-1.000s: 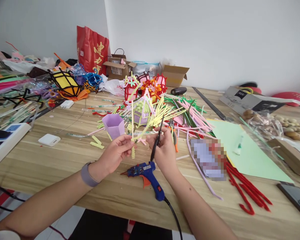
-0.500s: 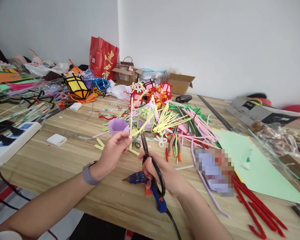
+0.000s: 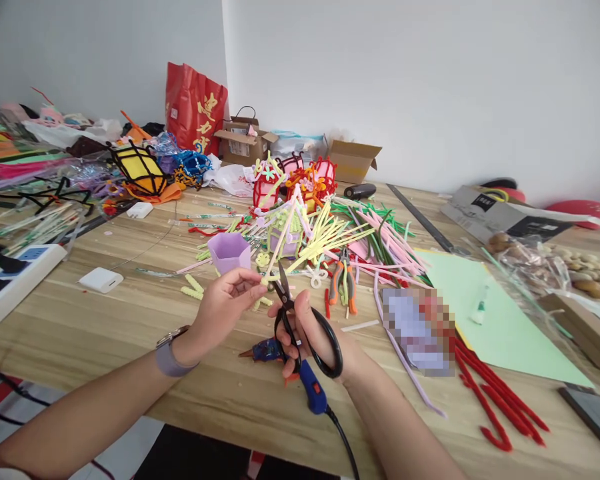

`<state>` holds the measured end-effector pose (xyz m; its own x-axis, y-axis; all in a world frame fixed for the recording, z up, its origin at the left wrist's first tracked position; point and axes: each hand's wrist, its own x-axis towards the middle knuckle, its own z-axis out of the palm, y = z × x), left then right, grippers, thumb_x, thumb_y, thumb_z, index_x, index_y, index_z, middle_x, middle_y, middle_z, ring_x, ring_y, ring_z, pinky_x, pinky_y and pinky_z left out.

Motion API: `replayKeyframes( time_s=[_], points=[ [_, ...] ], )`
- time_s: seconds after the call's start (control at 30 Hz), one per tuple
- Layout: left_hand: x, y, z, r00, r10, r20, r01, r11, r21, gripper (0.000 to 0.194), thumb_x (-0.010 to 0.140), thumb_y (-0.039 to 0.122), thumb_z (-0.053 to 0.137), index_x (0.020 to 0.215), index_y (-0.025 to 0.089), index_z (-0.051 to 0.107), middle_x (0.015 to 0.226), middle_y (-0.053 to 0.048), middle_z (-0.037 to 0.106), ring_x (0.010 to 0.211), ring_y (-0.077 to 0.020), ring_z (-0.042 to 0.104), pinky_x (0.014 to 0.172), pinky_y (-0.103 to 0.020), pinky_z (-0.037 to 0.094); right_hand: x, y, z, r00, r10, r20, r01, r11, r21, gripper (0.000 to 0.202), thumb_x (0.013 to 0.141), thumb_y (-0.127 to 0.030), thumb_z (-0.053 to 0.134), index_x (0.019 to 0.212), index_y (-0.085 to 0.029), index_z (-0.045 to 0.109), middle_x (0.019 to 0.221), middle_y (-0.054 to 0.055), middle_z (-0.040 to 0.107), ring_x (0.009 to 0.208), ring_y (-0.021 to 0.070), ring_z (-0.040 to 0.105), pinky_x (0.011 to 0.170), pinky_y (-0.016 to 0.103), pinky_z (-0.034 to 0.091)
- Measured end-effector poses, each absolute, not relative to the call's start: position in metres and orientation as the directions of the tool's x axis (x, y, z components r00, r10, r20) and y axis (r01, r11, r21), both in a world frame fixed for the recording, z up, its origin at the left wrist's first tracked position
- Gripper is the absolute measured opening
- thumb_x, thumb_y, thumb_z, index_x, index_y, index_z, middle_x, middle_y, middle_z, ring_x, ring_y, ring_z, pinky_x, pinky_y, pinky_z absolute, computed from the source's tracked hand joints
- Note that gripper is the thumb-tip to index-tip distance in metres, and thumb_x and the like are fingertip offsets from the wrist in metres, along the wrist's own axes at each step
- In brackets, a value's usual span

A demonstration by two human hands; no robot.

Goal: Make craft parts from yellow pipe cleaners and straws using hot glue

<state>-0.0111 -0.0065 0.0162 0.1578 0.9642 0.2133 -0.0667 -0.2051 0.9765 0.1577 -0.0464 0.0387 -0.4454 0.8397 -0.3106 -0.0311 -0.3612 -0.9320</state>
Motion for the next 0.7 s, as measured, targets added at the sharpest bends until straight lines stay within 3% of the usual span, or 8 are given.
replayKeyframes(
  time_s=[0.4, 0.7],
  points=[
    [-0.0092, -0.0108, 0.0120, 0.226, 0.934, 0.276, 0.010, -0.286, 0.958, 0.016, 0.082, 0.032, 0.067, 0.086, 0.017, 0.069, 0.079, -0.003, 0.068, 0.071, -0.0141, 0.060, 0.065, -0.023, 0.045, 0.1508, -0.0494, 0.0354, -0.461, 0.817, -0.347, 0.012, -0.386, -0.923, 0.095, 0.056, -0.097, 0.030, 0.107, -0.020, 0.050, 0.055, -0.008, 0.042, 0.040, 0.0068, 0.036, 0.042, 0.028, 0.053],
    [-0.0097, -0.0144, 0.0122, 0.197, 0.834, 0.515, 0.181, -0.547, 0.817, 0.013, 0.087, 0.027, 0.060, 0.082, 0.022, 0.071, 0.078, -0.004, 0.065, 0.076, -0.0170, 0.059, 0.071, -0.026, 0.042, 0.1492, -0.0518, 0.0301, -0.440, 0.831, -0.341, 0.014, -0.374, -0.927, 0.092, 0.060, -0.096, 0.022, 0.103, -0.020, 0.050, 0.055, -0.008, 0.041, 0.040, 0.0074, 0.037, 0.041, 0.027, 0.052]
  ],
)
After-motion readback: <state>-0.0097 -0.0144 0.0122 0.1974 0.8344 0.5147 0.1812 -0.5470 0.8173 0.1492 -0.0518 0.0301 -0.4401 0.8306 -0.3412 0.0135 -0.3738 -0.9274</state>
